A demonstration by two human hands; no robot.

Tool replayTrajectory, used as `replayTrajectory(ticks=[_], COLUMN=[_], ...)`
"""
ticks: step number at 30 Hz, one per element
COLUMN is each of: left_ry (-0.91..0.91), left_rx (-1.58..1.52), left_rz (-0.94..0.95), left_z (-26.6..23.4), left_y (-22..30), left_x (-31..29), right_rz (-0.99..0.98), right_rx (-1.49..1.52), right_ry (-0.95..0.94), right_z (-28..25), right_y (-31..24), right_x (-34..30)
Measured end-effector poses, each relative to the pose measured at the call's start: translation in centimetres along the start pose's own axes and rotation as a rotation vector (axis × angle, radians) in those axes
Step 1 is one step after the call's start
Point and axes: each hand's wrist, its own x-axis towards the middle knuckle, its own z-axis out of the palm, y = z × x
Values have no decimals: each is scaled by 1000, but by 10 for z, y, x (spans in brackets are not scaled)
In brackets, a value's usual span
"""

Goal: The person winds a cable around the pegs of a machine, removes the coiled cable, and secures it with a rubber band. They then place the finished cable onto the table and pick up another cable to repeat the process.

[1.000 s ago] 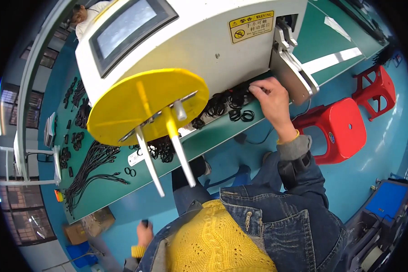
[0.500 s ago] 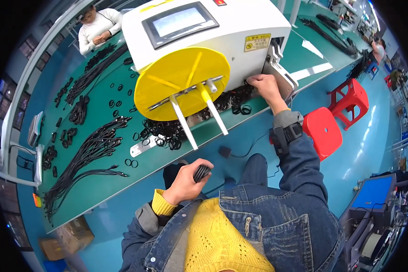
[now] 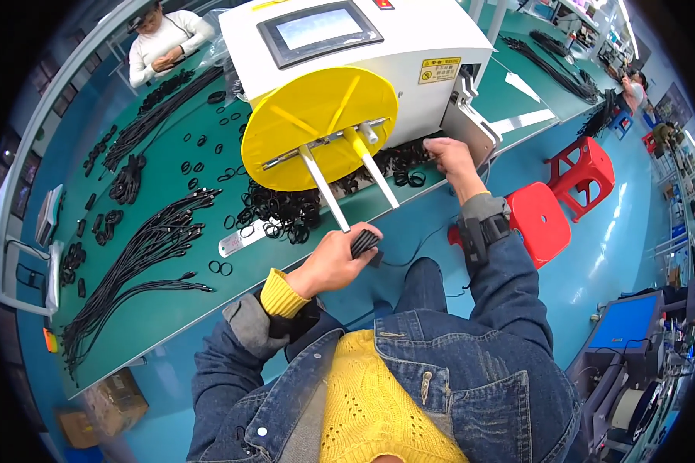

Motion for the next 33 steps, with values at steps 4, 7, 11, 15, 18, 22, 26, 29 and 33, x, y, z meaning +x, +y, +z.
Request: replayTrajectory(ticks=[4, 7, 11, 15, 18, 22, 26, 29, 33], left_ry=[189, 519, 907, 648, 645, 673, 762, 757, 555], left_rx=[-18, -114, -261, -27, 58, 227, 252, 143, -216], left_rz=[99, 161, 280, -117, -156, -200, -37, 78, 118], left_z=[17, 38, 64, 50, 46, 44, 46, 49, 50], left_y=[-7, -4, -10, -7, -8, -10, -26, -31, -21], left_x=[31, 70, 143, 166, 175, 182, 177, 168, 148], right_rz=[12, 81, 158, 171, 151, 86, 44, 54, 121], right_rx=[-41, 32, 182, 225, 249, 376, 532, 514, 590], right_ry=[-82, -161, -270, -238, -190, -90, 46, 0, -40], right_z=[7, 12, 23, 8, 3, 2, 3, 5, -1], right_y=[-1, 0, 12, 7, 7, 7, 7, 5, 0], right_x=[0, -4, -18, -15, -10, -1, -4, -15, -35])
